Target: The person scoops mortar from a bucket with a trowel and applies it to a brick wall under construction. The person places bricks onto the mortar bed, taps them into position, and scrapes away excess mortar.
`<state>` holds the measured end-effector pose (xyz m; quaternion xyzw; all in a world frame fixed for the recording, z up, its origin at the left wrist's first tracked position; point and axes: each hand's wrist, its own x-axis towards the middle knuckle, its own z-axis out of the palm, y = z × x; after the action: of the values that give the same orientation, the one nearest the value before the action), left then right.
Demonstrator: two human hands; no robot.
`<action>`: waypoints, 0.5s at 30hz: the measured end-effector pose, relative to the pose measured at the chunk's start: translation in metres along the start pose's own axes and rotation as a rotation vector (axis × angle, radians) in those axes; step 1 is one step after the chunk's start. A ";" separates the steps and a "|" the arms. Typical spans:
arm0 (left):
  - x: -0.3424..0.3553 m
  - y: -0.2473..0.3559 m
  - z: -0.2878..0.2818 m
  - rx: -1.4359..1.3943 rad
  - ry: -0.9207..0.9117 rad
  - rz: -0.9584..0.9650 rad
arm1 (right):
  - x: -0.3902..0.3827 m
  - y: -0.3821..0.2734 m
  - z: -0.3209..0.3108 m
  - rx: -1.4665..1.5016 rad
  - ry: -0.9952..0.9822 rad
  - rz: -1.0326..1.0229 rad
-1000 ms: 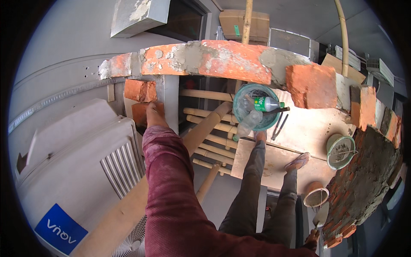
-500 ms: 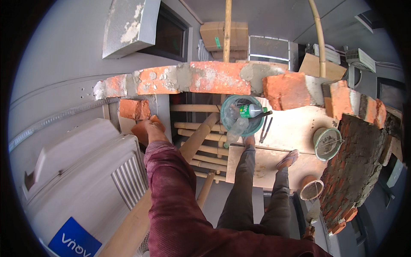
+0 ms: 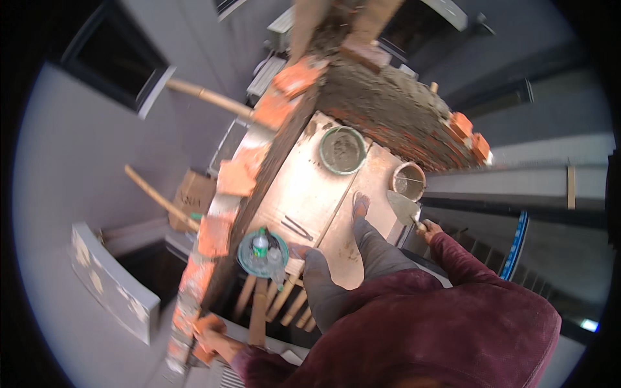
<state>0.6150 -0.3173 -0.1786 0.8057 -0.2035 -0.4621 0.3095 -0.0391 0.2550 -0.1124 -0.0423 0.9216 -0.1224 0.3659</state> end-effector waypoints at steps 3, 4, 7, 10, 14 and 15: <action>-0.114 0.033 0.046 -0.279 -0.035 0.084 | 0.004 -0.002 0.001 0.242 -0.046 0.102; -0.145 0.040 0.049 -0.337 -0.053 0.106 | -0.002 -0.023 -0.003 0.334 -0.113 0.147; -0.240 0.030 0.088 -0.525 -0.314 0.040 | -0.012 -0.074 -0.027 0.845 -0.238 0.113; -0.347 0.023 0.134 -0.445 -0.666 0.049 | 0.013 -0.116 -0.031 1.308 -0.375 -0.009; -0.414 0.011 0.205 0.020 -1.136 0.132 | 0.018 -0.179 -0.100 1.833 -0.737 -0.027; -0.466 0.016 0.237 0.163 -1.210 0.132 | 0.023 -0.176 -0.106 1.877 -0.762 -0.044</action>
<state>0.1791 -0.1164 0.0303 0.4071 -0.4272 -0.8005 0.1045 -0.1310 0.1015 -0.0077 0.2093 0.2740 -0.7825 0.5185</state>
